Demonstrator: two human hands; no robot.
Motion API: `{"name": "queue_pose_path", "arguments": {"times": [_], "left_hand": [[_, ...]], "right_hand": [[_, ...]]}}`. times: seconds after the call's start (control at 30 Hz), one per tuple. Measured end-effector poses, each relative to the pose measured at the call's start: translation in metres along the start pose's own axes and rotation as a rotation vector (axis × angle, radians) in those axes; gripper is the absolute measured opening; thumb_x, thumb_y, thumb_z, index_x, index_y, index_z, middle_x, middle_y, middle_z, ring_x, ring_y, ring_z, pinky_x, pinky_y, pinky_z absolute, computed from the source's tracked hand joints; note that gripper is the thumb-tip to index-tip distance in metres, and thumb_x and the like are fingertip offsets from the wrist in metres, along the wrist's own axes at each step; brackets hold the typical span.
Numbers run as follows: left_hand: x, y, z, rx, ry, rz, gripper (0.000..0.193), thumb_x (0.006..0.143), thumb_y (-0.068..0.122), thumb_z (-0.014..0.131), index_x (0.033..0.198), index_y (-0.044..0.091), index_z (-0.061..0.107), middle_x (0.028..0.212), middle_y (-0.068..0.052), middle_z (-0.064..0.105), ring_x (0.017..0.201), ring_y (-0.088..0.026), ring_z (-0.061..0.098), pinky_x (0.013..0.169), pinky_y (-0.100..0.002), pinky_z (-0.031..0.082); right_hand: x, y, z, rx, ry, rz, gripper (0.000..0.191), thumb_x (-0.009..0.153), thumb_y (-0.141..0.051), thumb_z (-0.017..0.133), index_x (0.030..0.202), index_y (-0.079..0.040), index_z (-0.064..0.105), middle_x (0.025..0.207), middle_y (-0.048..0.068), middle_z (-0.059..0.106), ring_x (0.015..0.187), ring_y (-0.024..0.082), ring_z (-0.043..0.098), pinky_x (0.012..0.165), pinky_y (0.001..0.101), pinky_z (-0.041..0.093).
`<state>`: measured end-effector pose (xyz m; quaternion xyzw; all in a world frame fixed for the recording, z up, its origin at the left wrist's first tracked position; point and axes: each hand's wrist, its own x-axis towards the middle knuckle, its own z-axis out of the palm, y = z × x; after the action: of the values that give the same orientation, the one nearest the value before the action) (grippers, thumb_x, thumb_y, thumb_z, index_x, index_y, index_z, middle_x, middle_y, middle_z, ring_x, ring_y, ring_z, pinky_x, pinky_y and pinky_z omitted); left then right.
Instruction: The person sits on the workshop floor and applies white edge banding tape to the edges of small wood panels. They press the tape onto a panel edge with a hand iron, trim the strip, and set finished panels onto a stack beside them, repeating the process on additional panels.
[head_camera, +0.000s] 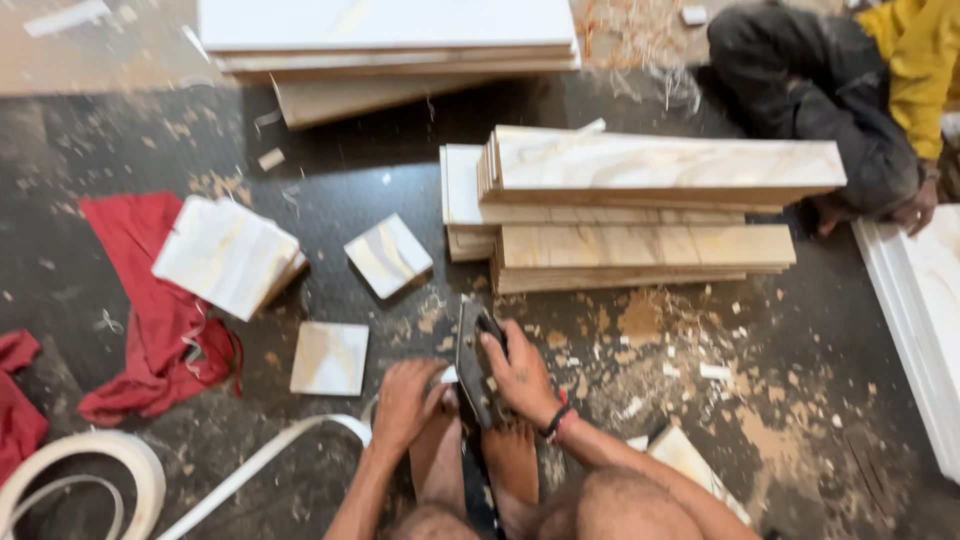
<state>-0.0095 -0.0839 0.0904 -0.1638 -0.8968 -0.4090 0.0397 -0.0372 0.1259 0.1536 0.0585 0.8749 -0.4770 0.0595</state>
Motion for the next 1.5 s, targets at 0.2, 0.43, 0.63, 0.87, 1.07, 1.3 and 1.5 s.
{"name": "queue_pose_path", "arguments": {"times": [0.2,0.43,0.63,0.87,1.07,1.3,1.5], "left_hand": [[0.002,-0.01,0.008,0.028,-0.089,-0.035,0.029,0.084,0.022,0.074,0.11,0.009,0.072,0.106,-0.011,0.071,0.107,-0.033,0.063,0.097,-0.046,0.043],[-0.005,-0.017,0.019,-0.014,-0.033,-0.005,0.029,0.086,0.023,0.074,0.112,0.009,0.071,0.107,-0.011,0.069,0.107,-0.034,0.061,0.094,-0.046,0.043],[-0.002,-0.012,0.015,-0.02,-0.102,-0.087,0.028,0.089,0.024,0.074,0.113,0.01,0.071,0.105,-0.011,0.068,0.108,-0.033,0.061,0.098,-0.045,0.041],[-0.005,-0.011,0.013,-0.039,-0.053,-0.034,0.026,0.088,0.02,0.073,0.112,0.009,0.074,0.109,-0.01,0.072,0.111,-0.031,0.063,0.103,-0.046,0.038],[-0.011,-0.021,0.046,-0.188,0.021,-0.15,0.028,0.088,0.022,0.071,0.112,0.008,0.073,0.116,-0.011,0.073,0.112,-0.032,0.064,0.1,-0.044,0.044],[-0.026,-0.044,0.08,-0.214,-0.045,-0.214,0.031,0.095,0.021,0.064,0.123,0.009,0.07,0.128,-0.013,0.07,0.128,-0.031,0.06,0.119,-0.055,0.027],[-0.032,-0.04,0.083,-0.2,-0.033,-0.228,0.032,0.097,0.019,0.062,0.126,0.009,0.069,0.132,-0.011,0.069,0.129,-0.028,0.061,0.12,-0.054,0.029]], "right_hand": [[0.002,0.008,0.002,0.015,-0.005,-0.016,0.037,0.1,-0.039,0.055,0.117,-0.006,0.06,0.09,0.022,0.072,0.087,0.039,0.071,0.074,0.0443,0.054],[0.007,0.02,0.005,0.018,-0.01,-0.011,0.037,0.098,-0.041,0.055,0.116,-0.008,0.059,0.09,0.021,0.072,0.088,0.039,0.072,0.077,0.0452,0.054],[0.01,0.022,0.008,-0.032,-0.015,0.075,0.036,0.096,-0.042,0.056,0.115,-0.011,0.061,0.089,0.02,0.074,0.088,0.04,0.071,0.075,0.0462,0.053],[0.008,0.016,0.005,0.004,-0.045,0.12,0.035,0.096,-0.042,0.055,0.113,-0.011,0.061,0.083,0.02,0.073,0.078,0.035,0.073,0.071,0.0444,0.053],[0.004,0.013,0.002,0.003,-0.065,0.067,0.036,0.099,-0.041,0.054,0.11,-0.007,0.058,0.079,0.02,0.069,0.074,0.031,0.07,0.069,0.0427,0.053],[0.001,0.011,0.0,-0.041,-0.029,-0.039,0.036,0.101,-0.039,0.056,0.114,-0.006,0.058,0.083,0.019,0.068,0.076,0.032,0.068,0.068,0.0434,0.052],[-0.001,-0.005,-0.006,-0.11,-0.063,-0.005,0.036,0.105,-0.037,0.055,0.117,-0.003,0.057,0.082,0.021,0.067,0.075,0.039,0.069,0.066,0.0469,0.05]]}}
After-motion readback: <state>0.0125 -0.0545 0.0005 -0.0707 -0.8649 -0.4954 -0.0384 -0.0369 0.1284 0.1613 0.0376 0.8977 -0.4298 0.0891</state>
